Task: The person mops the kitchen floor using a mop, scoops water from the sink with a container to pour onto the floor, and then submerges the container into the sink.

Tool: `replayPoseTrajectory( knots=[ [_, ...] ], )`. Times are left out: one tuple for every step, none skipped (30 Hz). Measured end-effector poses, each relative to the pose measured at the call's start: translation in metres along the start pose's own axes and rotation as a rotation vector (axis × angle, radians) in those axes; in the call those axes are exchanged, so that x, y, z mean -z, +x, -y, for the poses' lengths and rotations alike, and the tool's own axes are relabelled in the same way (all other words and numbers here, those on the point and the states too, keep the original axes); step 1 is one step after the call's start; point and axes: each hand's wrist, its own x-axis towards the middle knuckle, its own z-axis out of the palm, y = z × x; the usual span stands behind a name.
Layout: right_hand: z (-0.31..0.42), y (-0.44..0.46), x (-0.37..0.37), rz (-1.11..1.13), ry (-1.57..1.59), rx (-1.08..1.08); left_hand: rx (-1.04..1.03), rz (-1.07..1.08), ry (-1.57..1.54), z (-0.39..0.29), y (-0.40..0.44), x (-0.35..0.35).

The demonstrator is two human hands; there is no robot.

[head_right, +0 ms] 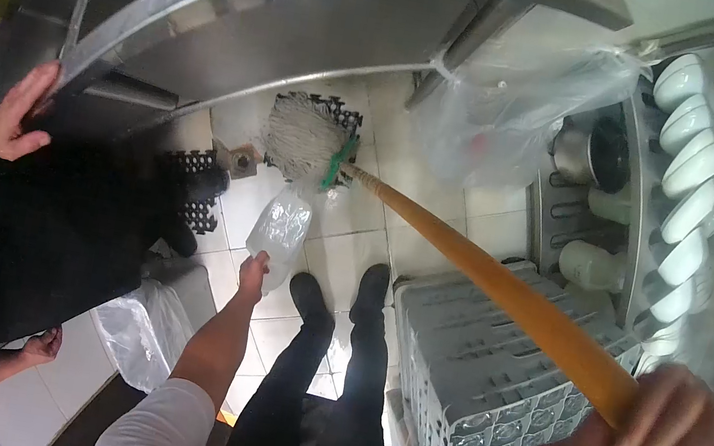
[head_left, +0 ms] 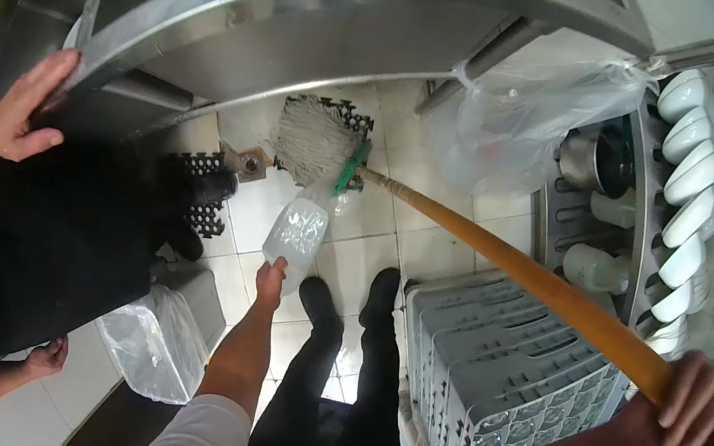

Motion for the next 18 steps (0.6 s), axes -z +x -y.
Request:
replayPoseTrajectory(
  knots=[
    [0.0,0.0,0.001,0.035,0.048,-0.014,0.018,-0.007,0.025,0.01,0.006,0.001],
    [0.001,0.0,-0.001,0.056,0.09,-0.019,0.034,-0.014,0.049,0.017,0.017,0.0],
    [0.005,-0.002,0.001,0.039,0.062,0.004,0.047,-0.02,0.07,0.016,0.023,-0.004],
    [0.008,-0.007,0.001,-0.06,-0.003,0.059,0.054,-0.017,0.064,0.018,0.029,-0.007],
    [0.015,-0.014,0.007,-0.228,-0.102,0.124,0.039,-0.014,0.038,0.021,0.033,-0.009],
    [0.011,-0.015,-0.001,-0.359,-0.168,0.161,0.022,-0.012,0.013,0.019,0.034,-0.011],
    [0.009,-0.011,-0.008,-0.229,-0.127,0.137,0.005,-0.01,-0.014,0.016,0.036,-0.014],
    [0.006,-0.007,-0.016,-0.1,-0.088,0.107,0.008,-0.001,-0.021,0.011,0.038,-0.017],
    [0.0,0.0,-0.03,0.026,-0.053,0.072,0.009,0.009,-0.027,0.008,0.042,-0.02],
    [-0.004,-0.002,-0.038,-0.051,-0.045,0.121,0.01,0.018,-0.033,0.005,0.045,-0.021],
    [-0.006,-0.003,-0.043,-0.127,-0.037,0.171,0.005,0.023,-0.026,0.002,0.047,-0.023],
    [-0.006,-0.003,-0.045,-0.139,-0.048,0.174,0.0,0.028,-0.019,-0.004,0.048,-0.025],
    [-0.006,-0.001,-0.042,-0.051,0.02,0.124,-0.006,0.033,-0.012,-0.009,0.047,-0.027],
    [-0.005,0.002,-0.036,0.038,0.088,0.075,0.003,0.026,-0.055,-0.013,0.046,-0.029],
    [-0.004,0.005,-0.034,0.126,0.157,0.027,0.011,0.02,-0.099,-0.017,0.046,-0.031],
    [-0.004,0.004,-0.035,0.119,0.155,0.032,0.018,0.014,-0.143,-0.021,0.045,-0.032],
    [-0.005,0.004,-0.038,0.113,0.153,0.035,0.027,0.012,-0.171,-0.025,0.044,-0.034],
    [-0.005,0.003,-0.039,0.106,0.151,0.038,0.037,0.01,-0.199,-0.026,0.044,-0.034]
  ],
)
